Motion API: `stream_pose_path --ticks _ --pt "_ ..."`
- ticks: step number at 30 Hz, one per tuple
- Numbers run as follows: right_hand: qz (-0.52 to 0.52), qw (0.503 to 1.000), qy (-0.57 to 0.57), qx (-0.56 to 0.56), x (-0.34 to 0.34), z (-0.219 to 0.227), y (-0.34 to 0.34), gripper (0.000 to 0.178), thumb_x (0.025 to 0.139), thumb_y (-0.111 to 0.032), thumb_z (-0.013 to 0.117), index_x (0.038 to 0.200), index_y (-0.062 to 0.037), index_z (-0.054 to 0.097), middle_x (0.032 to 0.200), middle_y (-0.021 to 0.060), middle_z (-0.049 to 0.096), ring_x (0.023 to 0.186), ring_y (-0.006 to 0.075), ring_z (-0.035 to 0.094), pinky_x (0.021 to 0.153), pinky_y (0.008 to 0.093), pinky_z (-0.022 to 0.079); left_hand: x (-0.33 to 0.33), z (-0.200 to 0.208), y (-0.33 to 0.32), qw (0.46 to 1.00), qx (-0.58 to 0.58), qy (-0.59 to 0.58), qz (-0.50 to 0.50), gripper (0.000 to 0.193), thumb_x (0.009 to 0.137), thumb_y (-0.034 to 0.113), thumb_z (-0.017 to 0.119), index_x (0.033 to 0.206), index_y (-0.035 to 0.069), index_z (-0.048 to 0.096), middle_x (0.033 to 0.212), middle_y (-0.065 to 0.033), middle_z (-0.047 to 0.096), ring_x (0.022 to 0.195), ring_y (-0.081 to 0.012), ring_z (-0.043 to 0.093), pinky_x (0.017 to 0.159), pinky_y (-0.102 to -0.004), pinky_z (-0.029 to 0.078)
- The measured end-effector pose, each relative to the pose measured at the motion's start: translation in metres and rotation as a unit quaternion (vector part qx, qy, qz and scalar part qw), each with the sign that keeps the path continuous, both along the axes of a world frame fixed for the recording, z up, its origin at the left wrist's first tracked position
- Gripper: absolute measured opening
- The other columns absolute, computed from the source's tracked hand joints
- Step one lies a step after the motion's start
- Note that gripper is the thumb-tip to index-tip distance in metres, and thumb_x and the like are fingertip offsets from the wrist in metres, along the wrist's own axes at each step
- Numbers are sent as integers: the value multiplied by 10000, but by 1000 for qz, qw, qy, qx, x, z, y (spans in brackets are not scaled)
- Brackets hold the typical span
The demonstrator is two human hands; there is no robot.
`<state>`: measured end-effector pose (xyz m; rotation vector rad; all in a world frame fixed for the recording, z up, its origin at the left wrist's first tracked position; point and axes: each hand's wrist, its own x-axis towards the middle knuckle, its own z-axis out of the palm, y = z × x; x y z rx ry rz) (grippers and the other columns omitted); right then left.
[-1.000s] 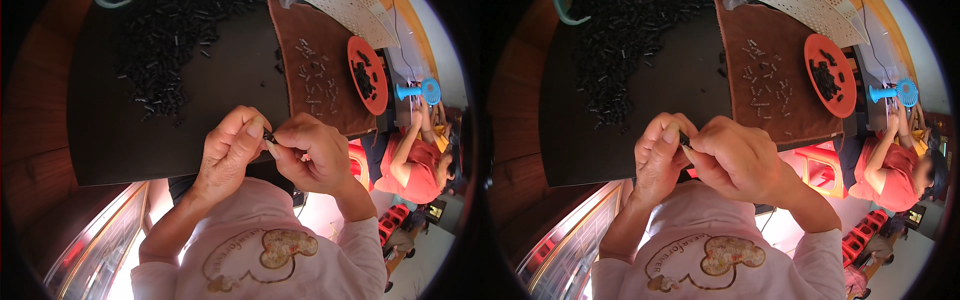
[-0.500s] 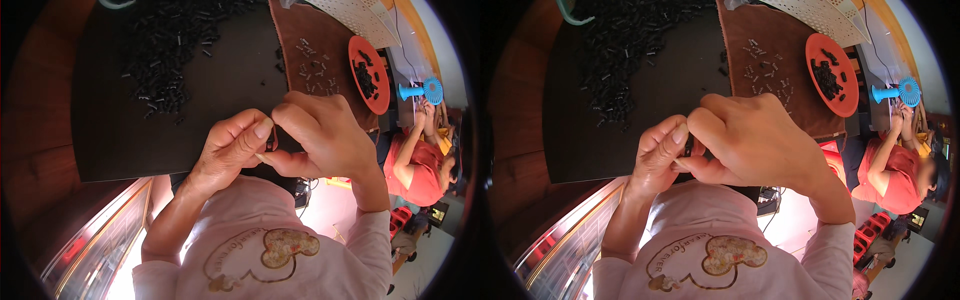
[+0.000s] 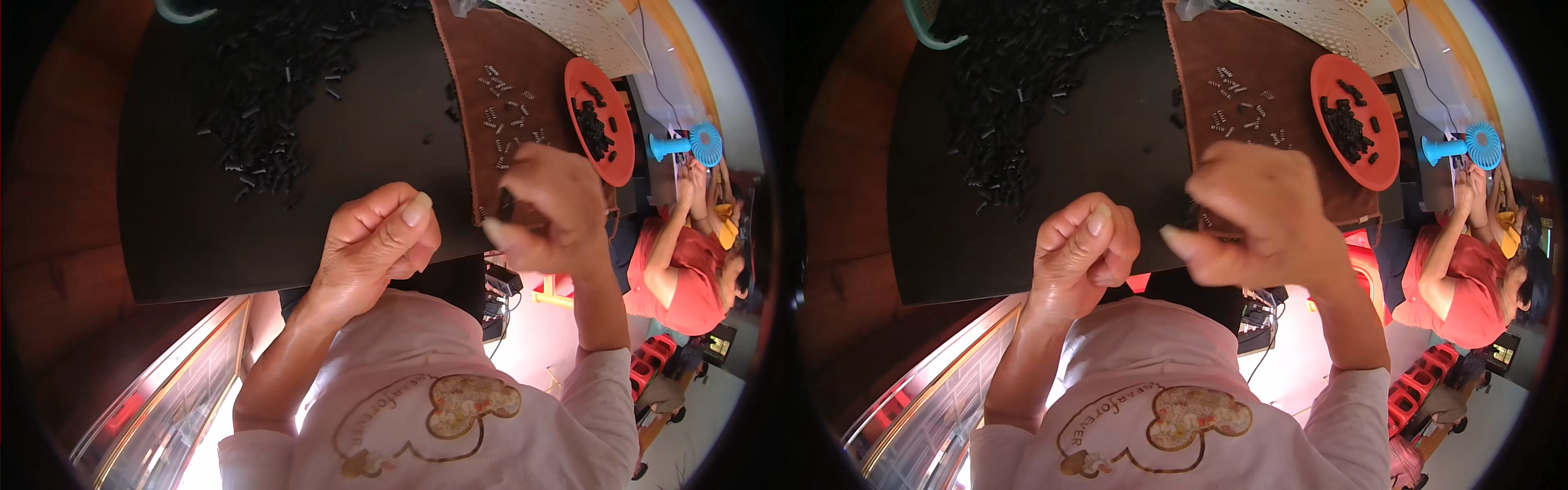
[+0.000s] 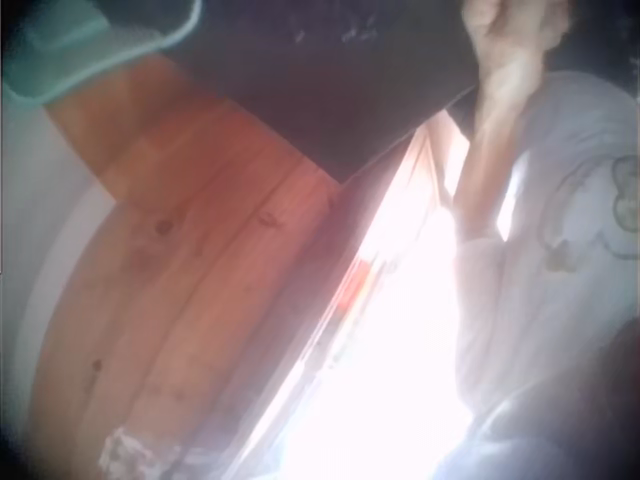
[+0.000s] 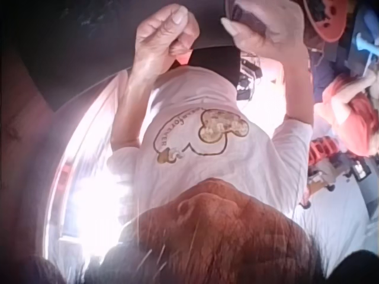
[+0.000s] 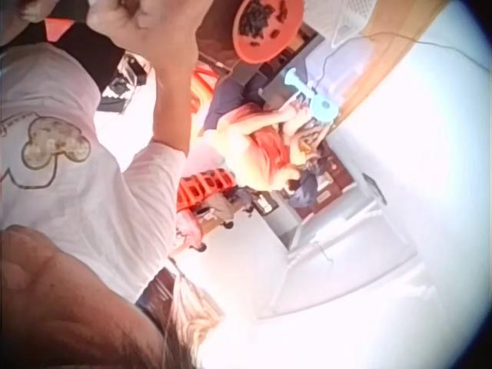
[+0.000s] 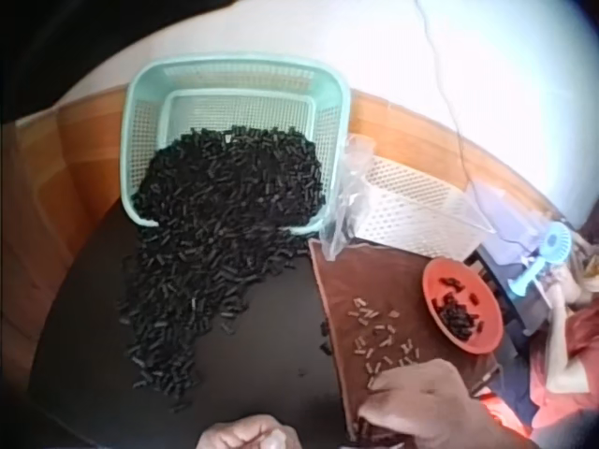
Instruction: The person assembles small black plastic components by inserting small silver pins into them one at a time.
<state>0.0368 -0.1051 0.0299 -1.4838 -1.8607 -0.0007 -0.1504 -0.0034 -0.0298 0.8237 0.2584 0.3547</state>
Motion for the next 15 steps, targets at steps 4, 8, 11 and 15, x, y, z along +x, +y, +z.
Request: stream_pose_path --ticks 4,8,11,15 --pt "-182 982 6 -42 37 9 -31 229 751 -139 728 738 -20 533 625 37 440 535 131 444 476 269 348 1 -2 1 1000 11 -28 8 386 1027 307 484 745 43 490 632 -39 454 481 -46 272 416 -214 199" --pt "-313 946 57 -60 83 9 -61 192 834 -117 689 767 -12 544 634 -40 410 599 31 360 513 224 285 1 3 0 1000 -1 -15 19 370 1032 275 469 744 45 487 629 -39 452 477 -47 279 414 -214 196" --pt "-373 919 88 -89 126 4 -73 225 837 -167 723 798 -3 574 620 -40 417 592 38 376 509 229 297 1 -6 0 998 -12 -53 9 301 1026 227 508 798 31 525 661 -13 496 518 -34 341 436 -211 240" --pt "-396 903 24 -165 154 -3 -90 231 863 -199 721 861 10 623 620 -34 459 586 31 394 501 240 316 -3 -1 -2 998 59 4 2 295 1020 250 531 825 31 563 680 0 529 579 -41 443 498 -206 342"
